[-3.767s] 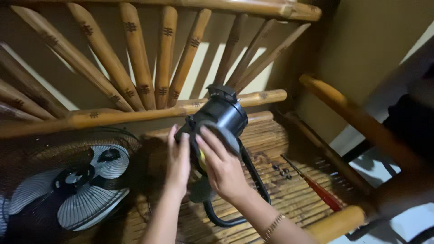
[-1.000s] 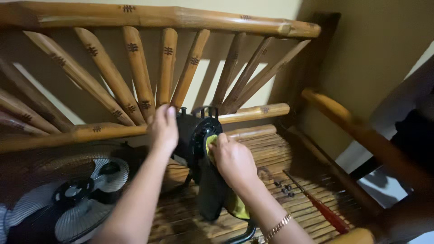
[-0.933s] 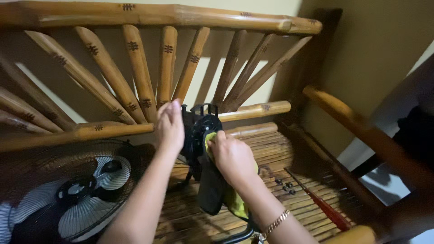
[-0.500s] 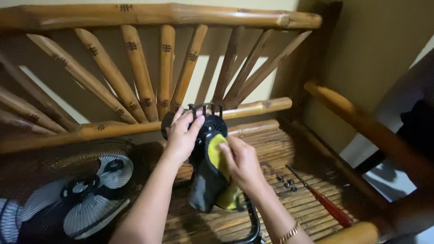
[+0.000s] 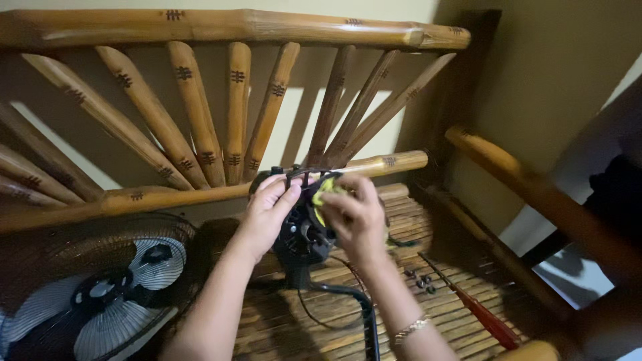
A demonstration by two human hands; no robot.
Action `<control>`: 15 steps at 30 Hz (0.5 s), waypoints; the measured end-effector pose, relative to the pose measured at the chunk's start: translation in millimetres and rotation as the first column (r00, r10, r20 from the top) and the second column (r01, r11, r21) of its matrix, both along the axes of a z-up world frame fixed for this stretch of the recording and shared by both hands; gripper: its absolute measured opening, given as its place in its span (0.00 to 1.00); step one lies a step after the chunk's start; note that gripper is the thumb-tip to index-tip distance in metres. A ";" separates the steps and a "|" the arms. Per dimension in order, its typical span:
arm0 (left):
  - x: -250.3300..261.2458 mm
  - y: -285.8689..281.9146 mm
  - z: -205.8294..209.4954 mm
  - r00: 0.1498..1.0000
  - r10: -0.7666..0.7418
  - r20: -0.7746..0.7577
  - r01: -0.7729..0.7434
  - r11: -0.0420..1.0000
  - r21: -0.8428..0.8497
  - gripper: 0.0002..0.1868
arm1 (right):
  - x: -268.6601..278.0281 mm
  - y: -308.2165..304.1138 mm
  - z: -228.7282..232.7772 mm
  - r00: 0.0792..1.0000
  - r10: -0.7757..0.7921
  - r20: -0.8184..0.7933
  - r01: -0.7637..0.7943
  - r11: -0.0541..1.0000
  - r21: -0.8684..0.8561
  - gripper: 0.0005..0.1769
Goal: The person uses a screwdriver to unscrew the fasteners holding the rear guard frame of an electric fan, detaches the frame and lifts off the motor housing, then wipes the motor housing and guard with a cloth. Loose screws lie on the bamboo surface beside the fan as the person continues wiping.
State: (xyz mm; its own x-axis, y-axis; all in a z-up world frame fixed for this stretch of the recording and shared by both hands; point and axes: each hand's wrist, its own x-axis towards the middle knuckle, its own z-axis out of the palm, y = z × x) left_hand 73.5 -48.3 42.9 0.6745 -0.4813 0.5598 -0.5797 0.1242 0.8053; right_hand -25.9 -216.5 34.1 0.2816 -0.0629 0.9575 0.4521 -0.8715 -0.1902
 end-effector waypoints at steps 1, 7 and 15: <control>-1.4 -1.2 -0.3 1.000 0.004 0.025 -0.003 1.000 -0.012 0.18 | 2.3 5.1 -7.8 1.000 -0.016 0.007 0.017 1.000 -0.003 0.12; 1.2 -0.4 -4.3 0.999 -0.050 -0.017 0.048 0.996 -0.073 0.26 | -17.9 1.9 -42.2 0.989 -0.003 -0.148 0.028 0.985 0.170 0.12; 9.1 2.7 -12.9 0.916 -0.327 -0.230 0.282 0.937 -0.207 0.60 | -17.6 8.3 19.5 0.971 -0.005 -0.240 -0.002 1.000 -0.026 0.14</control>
